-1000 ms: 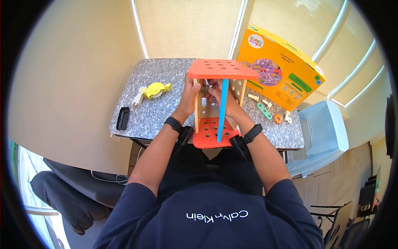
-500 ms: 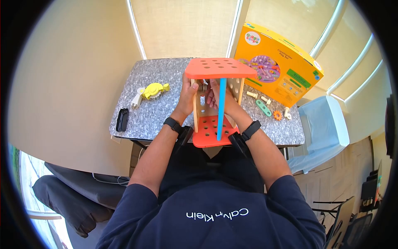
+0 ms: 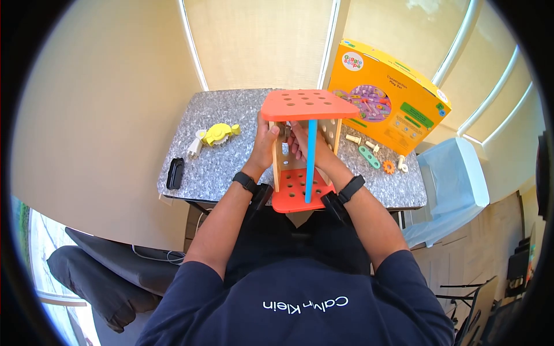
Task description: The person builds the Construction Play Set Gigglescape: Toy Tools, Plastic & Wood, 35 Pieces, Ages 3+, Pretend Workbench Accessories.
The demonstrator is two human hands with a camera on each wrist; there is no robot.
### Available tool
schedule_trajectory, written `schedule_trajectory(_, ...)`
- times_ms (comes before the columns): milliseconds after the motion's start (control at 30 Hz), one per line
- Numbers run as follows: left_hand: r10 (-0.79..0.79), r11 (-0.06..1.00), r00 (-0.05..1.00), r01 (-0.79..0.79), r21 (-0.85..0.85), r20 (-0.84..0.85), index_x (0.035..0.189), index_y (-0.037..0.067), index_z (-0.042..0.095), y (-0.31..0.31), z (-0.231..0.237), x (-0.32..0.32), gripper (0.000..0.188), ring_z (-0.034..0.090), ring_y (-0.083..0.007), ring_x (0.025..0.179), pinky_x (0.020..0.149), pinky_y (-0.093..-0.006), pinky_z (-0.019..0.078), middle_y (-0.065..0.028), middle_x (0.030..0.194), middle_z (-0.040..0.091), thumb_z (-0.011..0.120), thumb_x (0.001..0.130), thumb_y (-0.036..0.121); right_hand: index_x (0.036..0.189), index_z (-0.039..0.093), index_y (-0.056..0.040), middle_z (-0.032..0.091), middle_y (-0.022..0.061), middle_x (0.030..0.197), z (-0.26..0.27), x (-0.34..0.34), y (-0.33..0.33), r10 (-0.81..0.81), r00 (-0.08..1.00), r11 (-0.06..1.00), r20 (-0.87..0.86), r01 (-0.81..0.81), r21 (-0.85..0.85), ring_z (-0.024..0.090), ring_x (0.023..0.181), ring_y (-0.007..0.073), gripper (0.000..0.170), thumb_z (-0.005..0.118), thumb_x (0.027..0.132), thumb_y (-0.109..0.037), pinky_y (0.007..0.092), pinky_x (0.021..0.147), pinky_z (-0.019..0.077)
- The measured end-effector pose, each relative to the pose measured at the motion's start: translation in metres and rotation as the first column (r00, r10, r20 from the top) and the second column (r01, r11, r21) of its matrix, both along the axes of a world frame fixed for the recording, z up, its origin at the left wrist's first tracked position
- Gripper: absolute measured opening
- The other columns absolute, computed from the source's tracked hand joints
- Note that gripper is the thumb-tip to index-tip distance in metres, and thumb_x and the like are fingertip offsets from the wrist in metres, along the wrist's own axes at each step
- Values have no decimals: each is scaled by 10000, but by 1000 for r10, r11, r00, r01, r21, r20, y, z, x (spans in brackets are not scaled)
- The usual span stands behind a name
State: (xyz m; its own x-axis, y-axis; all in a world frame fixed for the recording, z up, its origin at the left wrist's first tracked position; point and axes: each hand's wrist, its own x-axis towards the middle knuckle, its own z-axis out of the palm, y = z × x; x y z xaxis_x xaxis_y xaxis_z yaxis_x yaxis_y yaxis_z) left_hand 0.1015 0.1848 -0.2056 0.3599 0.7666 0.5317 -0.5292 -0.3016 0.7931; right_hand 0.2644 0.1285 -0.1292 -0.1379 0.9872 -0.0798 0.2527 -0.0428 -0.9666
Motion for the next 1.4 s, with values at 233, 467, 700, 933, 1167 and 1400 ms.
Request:
schedule_trajectory(233,15,1000,999,-14,-20,50,1438,112,294,-21,21,4,623,604,-190,922,771,-350,551,-127,1232,514,589,1025,473,974,628,-41,600,29,683,-33,2,14,48,996,961,-70,-27,274,581,554,94,452,486,1097,-452,246,480,458)
schedule_trajectory(467,-56,998,998,56,26,14,1448,115,289,-8,8,-1,620,597,-193,979,802,-357,548,-122,1249,510,583,1030,465,1249,578,-84,615,19,806,-11,8,18,56,997,997,47,-54,-47,572,557,93,315,497,1096,-348,233,499,460)
schedule_trajectory(700,2,1000,999,-1,-16,35,1493,127,271,-16,12,2,630,542,-198,1136,901,-367,525,-120,1327,482,567,1035,443,965,647,1,626,50,678,-24,-1,8,-2,997,969,-76,21,248,622,565,143,411,536,1074,-379,295,543,506)
schedule_trajectory(933,-60,998,998,61,-15,18,1497,135,265,-11,7,-2,605,552,-198,1065,886,-368,526,-109,1291,481,544,1039,413,1104,641,-40,625,39,739,-17,5,12,38,999,995,27,-40,94,593,572,109,358,561,1074,-388,269,517,479)
schedule_trajectory(1167,7,999,1000,-7,35,2,1503,133,256,-16,13,3,616,586,-213,1020,802,-356,545,-128,1287,495,541,1037,418,963,679,-5,627,67,631,-35,-1,15,-22,1000,944,-1,21,330,617,543,162,393,572,1057,-371,331,543,510)
schedule_trajectory(1400,-7,1000,1000,7,28,3,1508,129,268,-17,12,1,654,609,-209,941,803,-354,540,-122,1207,556,555,1025,463,1174,642,-57,595,6,719,-36,8,27,80,979,974,187,-117,196,583,604,89,312,527,1102,-338,242,542,485)
